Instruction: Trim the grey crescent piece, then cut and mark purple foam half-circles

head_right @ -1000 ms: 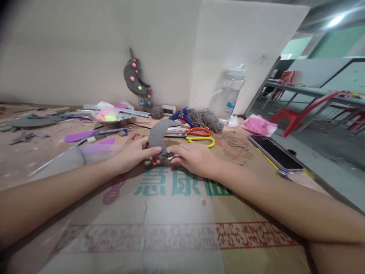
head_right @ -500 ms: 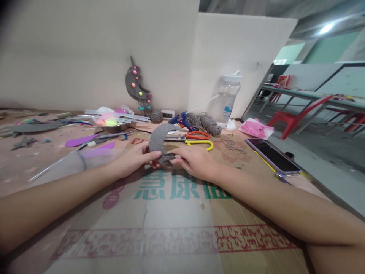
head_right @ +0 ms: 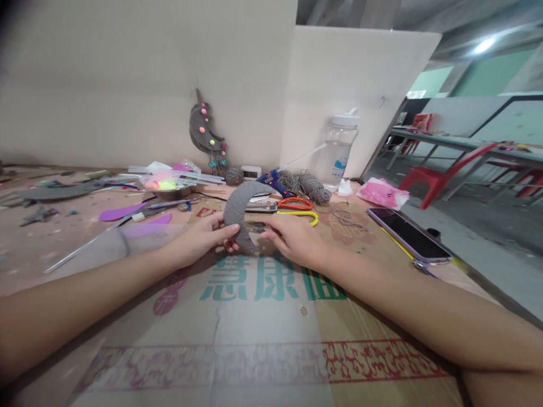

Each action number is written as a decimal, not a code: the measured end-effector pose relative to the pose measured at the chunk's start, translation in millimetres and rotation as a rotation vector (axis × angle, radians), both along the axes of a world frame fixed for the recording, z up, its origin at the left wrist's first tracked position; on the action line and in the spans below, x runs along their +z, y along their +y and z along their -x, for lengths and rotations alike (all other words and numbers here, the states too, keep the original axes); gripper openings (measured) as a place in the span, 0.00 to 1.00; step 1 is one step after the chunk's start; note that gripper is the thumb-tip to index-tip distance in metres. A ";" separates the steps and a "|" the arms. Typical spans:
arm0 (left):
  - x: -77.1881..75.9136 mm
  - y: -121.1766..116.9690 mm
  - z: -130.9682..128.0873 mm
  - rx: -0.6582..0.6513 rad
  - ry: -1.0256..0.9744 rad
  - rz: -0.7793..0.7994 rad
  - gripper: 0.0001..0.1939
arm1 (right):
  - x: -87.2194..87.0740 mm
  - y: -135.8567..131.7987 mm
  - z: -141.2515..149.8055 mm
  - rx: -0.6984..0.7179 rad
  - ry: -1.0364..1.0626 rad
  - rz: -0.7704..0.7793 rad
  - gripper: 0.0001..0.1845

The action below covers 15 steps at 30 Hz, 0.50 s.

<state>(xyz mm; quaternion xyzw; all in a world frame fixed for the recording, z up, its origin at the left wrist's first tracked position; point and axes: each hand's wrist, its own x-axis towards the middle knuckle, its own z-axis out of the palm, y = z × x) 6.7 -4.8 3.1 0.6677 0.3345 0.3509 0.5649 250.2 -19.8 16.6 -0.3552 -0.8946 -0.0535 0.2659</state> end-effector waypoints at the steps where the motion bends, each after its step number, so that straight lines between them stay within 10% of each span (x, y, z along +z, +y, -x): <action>1: -0.1 0.3 0.0 -0.012 0.000 -0.006 0.25 | -0.1 0.1 0.0 -0.005 0.002 0.008 0.17; 15: 2.9 0.1 0.0 -0.041 0.101 -0.047 0.20 | 0.7 0.5 -0.4 0.016 -0.020 -0.017 0.17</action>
